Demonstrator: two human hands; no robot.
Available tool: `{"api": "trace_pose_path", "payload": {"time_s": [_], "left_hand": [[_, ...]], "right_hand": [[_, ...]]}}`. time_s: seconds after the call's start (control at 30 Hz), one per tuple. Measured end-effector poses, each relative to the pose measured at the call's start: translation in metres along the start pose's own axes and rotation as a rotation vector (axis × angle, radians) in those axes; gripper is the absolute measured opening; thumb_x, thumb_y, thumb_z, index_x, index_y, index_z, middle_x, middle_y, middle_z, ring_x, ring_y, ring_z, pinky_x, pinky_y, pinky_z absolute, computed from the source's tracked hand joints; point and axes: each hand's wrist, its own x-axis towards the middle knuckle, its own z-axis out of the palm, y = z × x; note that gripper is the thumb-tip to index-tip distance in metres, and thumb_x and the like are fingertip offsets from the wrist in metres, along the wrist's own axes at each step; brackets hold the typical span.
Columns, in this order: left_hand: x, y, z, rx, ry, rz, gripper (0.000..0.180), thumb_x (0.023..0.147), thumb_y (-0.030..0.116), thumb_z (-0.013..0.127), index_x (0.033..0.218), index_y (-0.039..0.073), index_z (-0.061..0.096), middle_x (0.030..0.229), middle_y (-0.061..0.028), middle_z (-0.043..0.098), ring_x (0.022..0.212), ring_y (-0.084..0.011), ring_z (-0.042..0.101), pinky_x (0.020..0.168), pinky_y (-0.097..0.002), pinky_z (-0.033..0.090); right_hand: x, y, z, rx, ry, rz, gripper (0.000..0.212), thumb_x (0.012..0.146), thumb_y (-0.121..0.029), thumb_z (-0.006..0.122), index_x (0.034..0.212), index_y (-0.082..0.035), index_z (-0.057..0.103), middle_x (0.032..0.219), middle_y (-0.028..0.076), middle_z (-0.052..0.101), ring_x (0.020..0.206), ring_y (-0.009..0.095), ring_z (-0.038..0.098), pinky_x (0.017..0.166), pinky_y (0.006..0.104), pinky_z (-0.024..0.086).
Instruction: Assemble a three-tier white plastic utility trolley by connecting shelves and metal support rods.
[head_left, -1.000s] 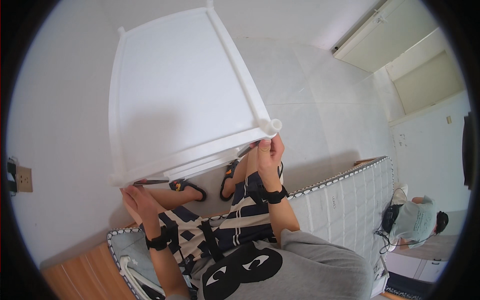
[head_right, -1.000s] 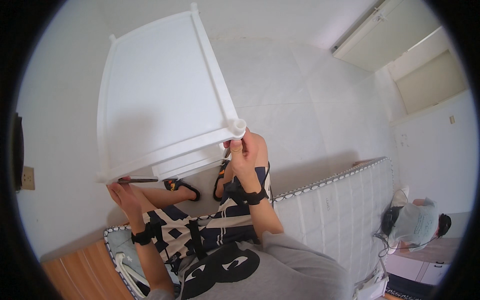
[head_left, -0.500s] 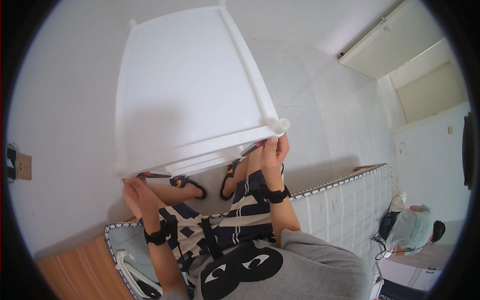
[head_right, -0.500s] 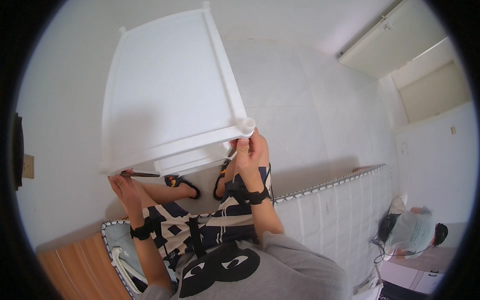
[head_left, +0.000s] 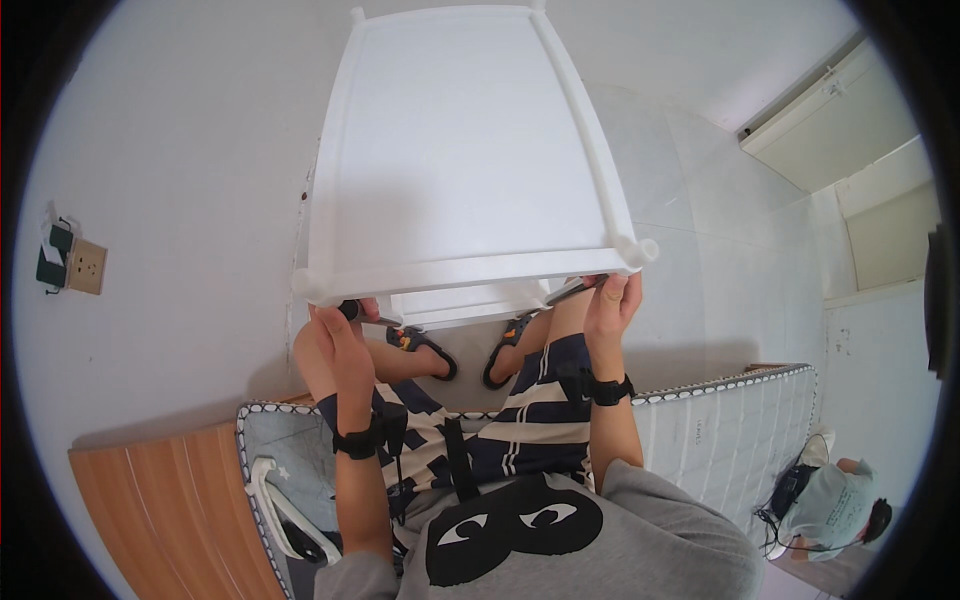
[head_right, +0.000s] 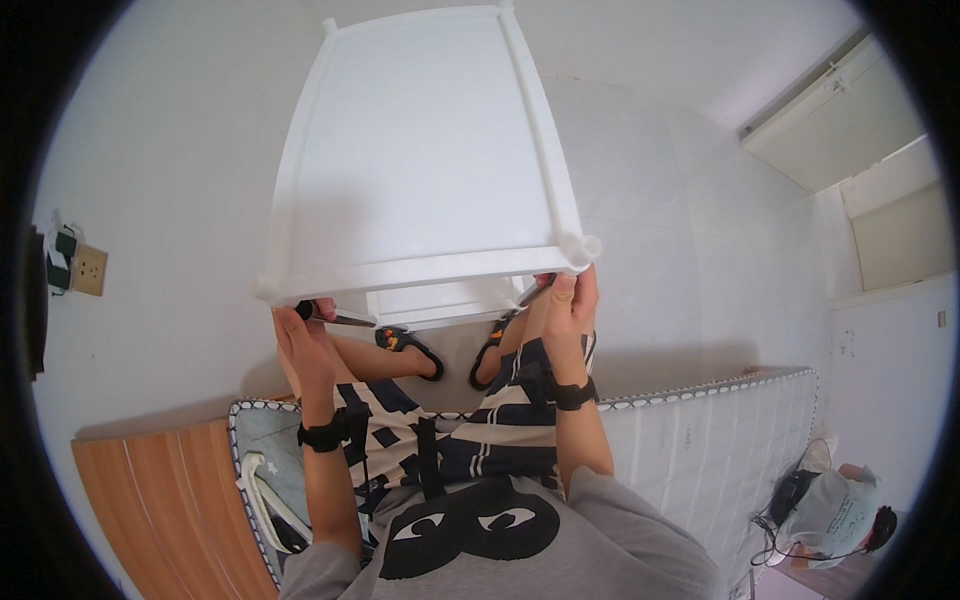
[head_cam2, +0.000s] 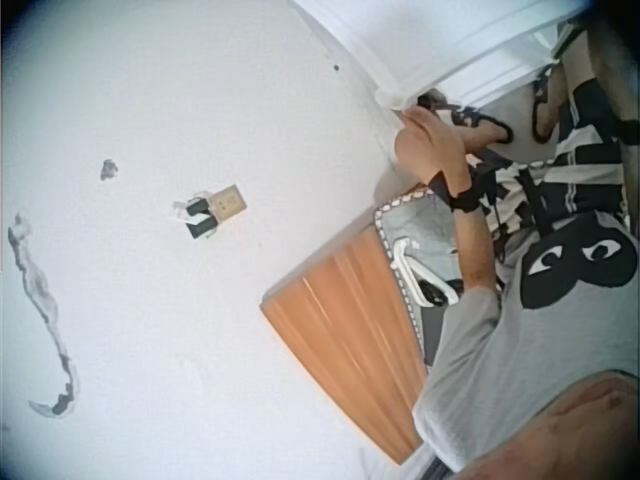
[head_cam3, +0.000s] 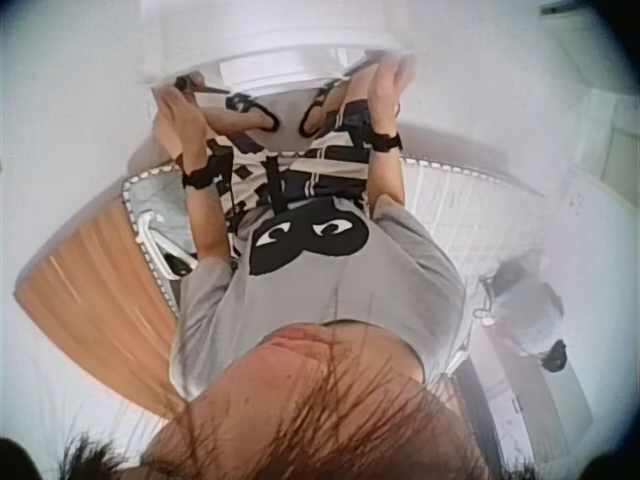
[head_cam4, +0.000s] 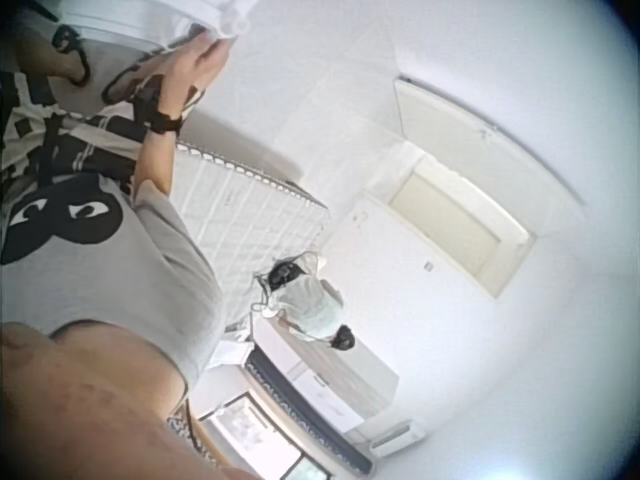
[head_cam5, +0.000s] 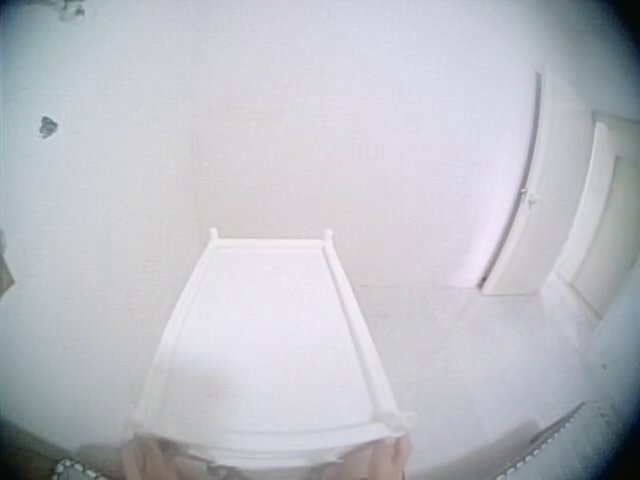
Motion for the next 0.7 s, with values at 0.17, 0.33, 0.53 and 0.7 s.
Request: {"api": "trace_pose_path", "payload": {"time_s": [0.17,0.33,0.53,0.7], "left_hand": [[-0.001,0.0,0.001,0.03,0.004,0.001,0.041,0.103,0.042,0.033,0.108,0.003,0.046,0.077,-0.0074,0.053,0.07,-0.0162,0.048,0.07,-0.031,0.041],[-0.005,0.021,-0.004,0.331,0.013,-0.123,0.045,0.103,0.044,0.032,0.103,0.002,0.049,0.075,-0.0072,0.053,0.069,-0.0164,0.048,0.068,-0.0305,0.04],[-0.003,0.001,-0.003,0.185,-0.034,-0.041,0.052,0.102,0.05,0.031,0.102,0.002,0.051,0.079,-0.0078,0.054,0.073,-0.0168,0.05,0.069,-0.0305,0.04],[0.011,-0.017,-0.006,0.018,-0.133,0.055,0.059,0.099,0.057,0.029,0.102,0.002,0.05,0.078,-0.0091,0.054,0.073,-0.0178,0.05,0.071,-0.0316,0.04]], "right_hand": [[-0.007,-0.012,0.009,-0.008,0.059,0.058,0.044,0.101,-0.029,0.046,0.131,0.002,0.041,0.106,0.009,0.056,0.088,0.016,0.052,0.078,0.0296,0.045],[-0.046,-0.044,0.021,-0.576,0.26,-0.162,0.027,0.096,-0.013,0.053,0.118,0.0,0.048,0.108,0.011,0.057,0.094,0.022,0.056,0.084,0.035,0.045],[-0.054,-0.135,0.053,-0.935,-1.376,-0.238,0.022,0.08,-0.026,0.064,0.083,-0.006,0.055,0.072,0.004,0.057,0.073,0.021,0.059,0.066,0.0345,0.042],[-0.033,-0.209,0.09,-0.866,-1.283,-0.388,0.01,0.073,-0.016,0.06,0.075,-0.007,0.056,0.065,0.002,0.051,0.058,0.016,0.048,0.052,0.0309,0.034]]}}
